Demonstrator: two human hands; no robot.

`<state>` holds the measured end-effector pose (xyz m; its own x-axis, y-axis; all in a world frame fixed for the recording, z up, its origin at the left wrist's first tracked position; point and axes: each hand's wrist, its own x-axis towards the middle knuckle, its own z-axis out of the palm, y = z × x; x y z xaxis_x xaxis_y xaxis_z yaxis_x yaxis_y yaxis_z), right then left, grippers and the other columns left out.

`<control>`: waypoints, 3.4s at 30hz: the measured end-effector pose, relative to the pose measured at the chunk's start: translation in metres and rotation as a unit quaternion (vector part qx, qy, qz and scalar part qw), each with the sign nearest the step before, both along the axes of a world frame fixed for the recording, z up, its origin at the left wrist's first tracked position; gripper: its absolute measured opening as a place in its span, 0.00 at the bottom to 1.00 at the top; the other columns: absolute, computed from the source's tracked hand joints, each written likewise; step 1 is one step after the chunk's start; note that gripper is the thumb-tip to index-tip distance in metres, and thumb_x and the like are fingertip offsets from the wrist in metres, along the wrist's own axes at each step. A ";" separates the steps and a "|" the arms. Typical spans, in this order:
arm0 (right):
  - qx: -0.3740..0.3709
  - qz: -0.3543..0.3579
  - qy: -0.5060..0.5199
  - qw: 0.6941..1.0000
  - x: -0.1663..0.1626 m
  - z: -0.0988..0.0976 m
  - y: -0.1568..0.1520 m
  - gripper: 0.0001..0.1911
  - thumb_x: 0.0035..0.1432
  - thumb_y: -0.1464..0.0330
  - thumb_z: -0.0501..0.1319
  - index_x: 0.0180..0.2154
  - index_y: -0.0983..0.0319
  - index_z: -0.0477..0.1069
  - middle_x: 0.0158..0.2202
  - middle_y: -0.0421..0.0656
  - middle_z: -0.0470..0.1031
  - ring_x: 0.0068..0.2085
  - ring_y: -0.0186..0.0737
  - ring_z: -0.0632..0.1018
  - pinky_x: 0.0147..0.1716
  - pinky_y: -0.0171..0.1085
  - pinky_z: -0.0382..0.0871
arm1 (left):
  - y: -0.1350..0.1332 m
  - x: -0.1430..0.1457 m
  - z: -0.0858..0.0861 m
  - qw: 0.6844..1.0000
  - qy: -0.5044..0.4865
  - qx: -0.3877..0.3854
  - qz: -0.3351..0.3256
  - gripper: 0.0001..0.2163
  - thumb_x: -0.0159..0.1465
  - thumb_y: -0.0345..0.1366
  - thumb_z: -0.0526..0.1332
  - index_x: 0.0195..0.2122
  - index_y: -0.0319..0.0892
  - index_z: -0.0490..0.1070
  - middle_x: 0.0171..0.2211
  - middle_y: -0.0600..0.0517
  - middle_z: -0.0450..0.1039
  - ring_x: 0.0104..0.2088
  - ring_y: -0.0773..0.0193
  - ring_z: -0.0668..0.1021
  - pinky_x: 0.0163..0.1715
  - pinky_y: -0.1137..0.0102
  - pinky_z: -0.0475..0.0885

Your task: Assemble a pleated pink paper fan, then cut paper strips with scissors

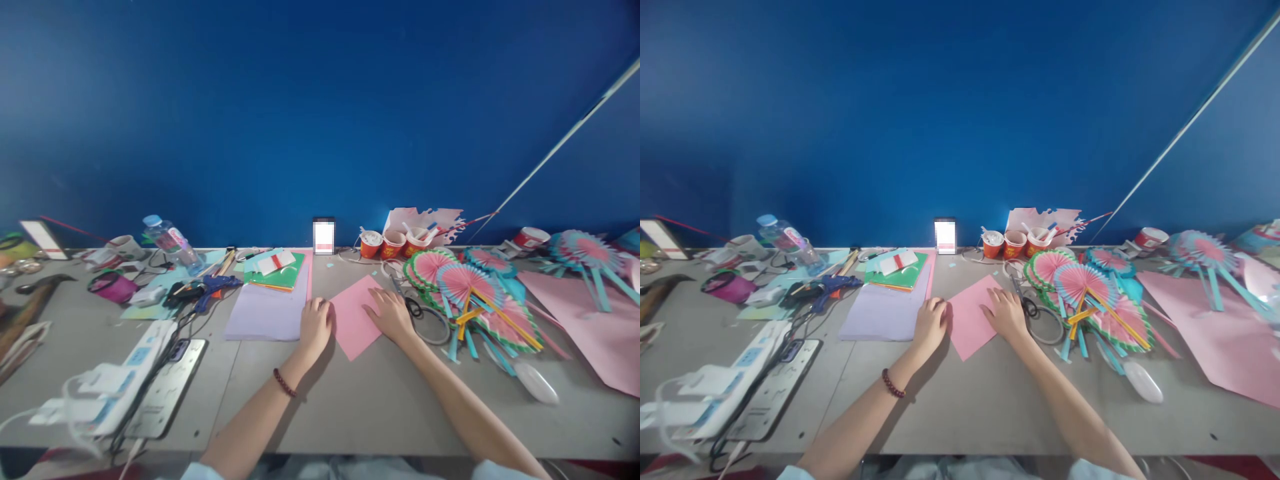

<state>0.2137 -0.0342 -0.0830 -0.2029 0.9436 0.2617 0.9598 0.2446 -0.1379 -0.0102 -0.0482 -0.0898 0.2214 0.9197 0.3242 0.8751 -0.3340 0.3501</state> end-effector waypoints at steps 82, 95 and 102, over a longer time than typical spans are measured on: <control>-0.047 0.218 0.271 0.936 -0.017 0.132 0.015 0.06 0.48 0.76 0.58 0.28 0.61 0.70 0.29 0.39 0.73 0.32 0.36 0.73 0.32 0.33 0.65 | 0.014 -0.036 0.144 0.972 -0.163 -0.072 -0.151 0.10 0.61 0.31 0.57 0.31 0.46 0.79 0.33 0.54 0.81 0.34 0.63 0.79 0.33 0.73 0.71; -0.044 0.155 0.253 0.954 0.027 0.127 0.029 0.05 0.49 0.73 0.57 0.29 0.61 0.71 0.30 0.40 0.75 0.32 0.37 0.74 0.34 0.35 0.67 | 0.017 -0.053 0.151 0.968 -0.193 -0.100 -0.129 0.09 0.61 0.36 0.58 0.30 0.46 0.79 0.35 0.52 0.80 0.35 0.62 0.80 0.33 0.72 0.74; 0.025 0.136 0.265 0.954 0.027 0.132 0.028 0.07 0.56 0.67 0.60 0.37 0.61 0.73 0.37 0.44 0.77 0.39 0.42 0.77 0.40 0.38 0.70 | 0.014 -0.053 0.157 0.967 -0.203 -0.098 -0.117 0.09 0.60 0.36 0.59 0.32 0.44 0.80 0.34 0.51 0.80 0.35 0.61 0.80 0.33 0.71 0.74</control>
